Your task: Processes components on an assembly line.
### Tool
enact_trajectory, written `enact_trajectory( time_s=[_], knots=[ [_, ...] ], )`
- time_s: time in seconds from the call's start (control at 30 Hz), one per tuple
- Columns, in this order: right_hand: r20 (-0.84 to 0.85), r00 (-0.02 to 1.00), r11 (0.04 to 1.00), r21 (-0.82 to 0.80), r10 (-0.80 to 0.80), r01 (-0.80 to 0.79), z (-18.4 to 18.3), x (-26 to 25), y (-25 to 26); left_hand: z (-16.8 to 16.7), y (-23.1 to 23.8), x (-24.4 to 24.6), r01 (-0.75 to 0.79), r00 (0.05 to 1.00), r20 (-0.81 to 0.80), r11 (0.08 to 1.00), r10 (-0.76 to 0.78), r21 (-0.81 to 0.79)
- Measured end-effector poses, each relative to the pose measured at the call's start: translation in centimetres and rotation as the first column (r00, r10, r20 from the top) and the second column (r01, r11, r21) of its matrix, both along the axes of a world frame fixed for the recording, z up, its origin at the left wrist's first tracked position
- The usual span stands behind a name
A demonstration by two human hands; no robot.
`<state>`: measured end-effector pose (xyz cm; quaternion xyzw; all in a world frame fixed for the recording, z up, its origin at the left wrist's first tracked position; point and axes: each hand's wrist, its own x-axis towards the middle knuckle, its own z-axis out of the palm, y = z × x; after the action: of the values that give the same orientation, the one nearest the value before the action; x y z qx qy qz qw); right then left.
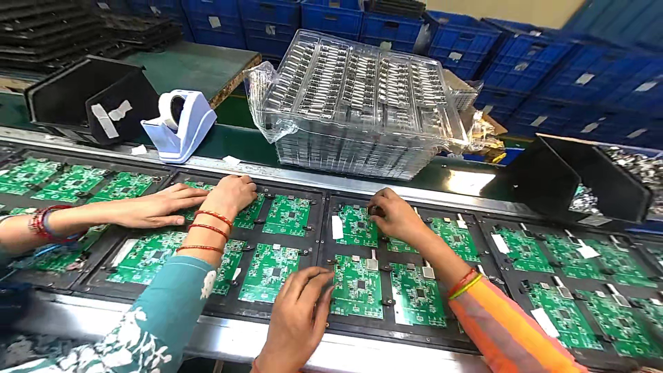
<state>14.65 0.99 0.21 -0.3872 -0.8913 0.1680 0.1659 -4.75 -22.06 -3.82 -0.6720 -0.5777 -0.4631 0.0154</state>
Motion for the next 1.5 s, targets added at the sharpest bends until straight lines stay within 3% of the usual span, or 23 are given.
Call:
enact_trajectory(
  time_s=[0.1, 0.33, 0.73, 0.83, 0.93, 1.03, 1.13, 1.2, 1.33, 1.5],
  knots=[
    [0.134, 0.991, 0.999, 0.040, -0.029, 0.024, -0.8, -0.2, 1.2, -0.4, -0.4, 0.0, 0.001, 1.000, -0.012, 1.000, -0.001, -0.009],
    [0.287, 0.957, 0.996, -0.048, -0.054, 0.070, 0.0, -0.2, 2.0, -1.0, -0.4, -0.1, 0.021, 1.000, -0.007, 1.000, -0.021, -0.013],
    [0.250, 0.964, 0.995, 0.020, -0.095, 0.093, -0.9, 1.3, 1.6, 0.0, 0.9, -0.4, 0.049, 0.997, -0.052, 0.999, -0.049, -0.004],
    [0.353, 0.928, 0.991, 0.094, -0.119, 0.092, -1.5, 2.2, 0.4, 2.8, 2.4, -1.5, 0.035, 0.997, -0.077, 0.999, -0.032, 0.035],
    [0.443, 0.879, 0.984, 0.100, -0.176, 0.147, -1.2, 2.4, -1.6, 8.6, 5.0, -3.4, 0.002, 0.988, -0.151, 0.991, 0.018, 0.133],
    [0.266, 0.958, 0.994, 0.046, -0.111, 0.103, -0.2, 1.4, -5.6, 16.4, 8.8, -5.1, -0.019, 0.982, -0.186, 0.990, 0.045, 0.138],
    [0.109, 0.992, 0.995, -0.081, 0.064, -0.056, 1.1, -0.1, -10.7, 22.2, 15.7, -6.4, -0.016, 0.982, -0.188, 0.997, 0.031, 0.079],
    [0.002, 0.985, 0.985, -0.042, 0.170, -0.169, 0.4, -0.9, -12.7, 24.8, 21.1, -6.9, 0.015, 0.974, -0.223, 0.997, -0.031, -0.072],
    [-0.103, 0.969, 0.972, 0.090, 0.224, -0.216, -1.7, -1.2, -12.9, 26.0, 29.4, -6.7, 0.022, 0.909, -0.371, 0.909, -0.192, -0.417],
    [-0.123, 0.977, 0.982, 0.093, 0.174, -0.164, -1.7, -0.6, -12.4, 24.9, 32.9, -5.8, -0.030, 0.801, -0.510, 0.831, -0.312, -0.556]
  ],
)
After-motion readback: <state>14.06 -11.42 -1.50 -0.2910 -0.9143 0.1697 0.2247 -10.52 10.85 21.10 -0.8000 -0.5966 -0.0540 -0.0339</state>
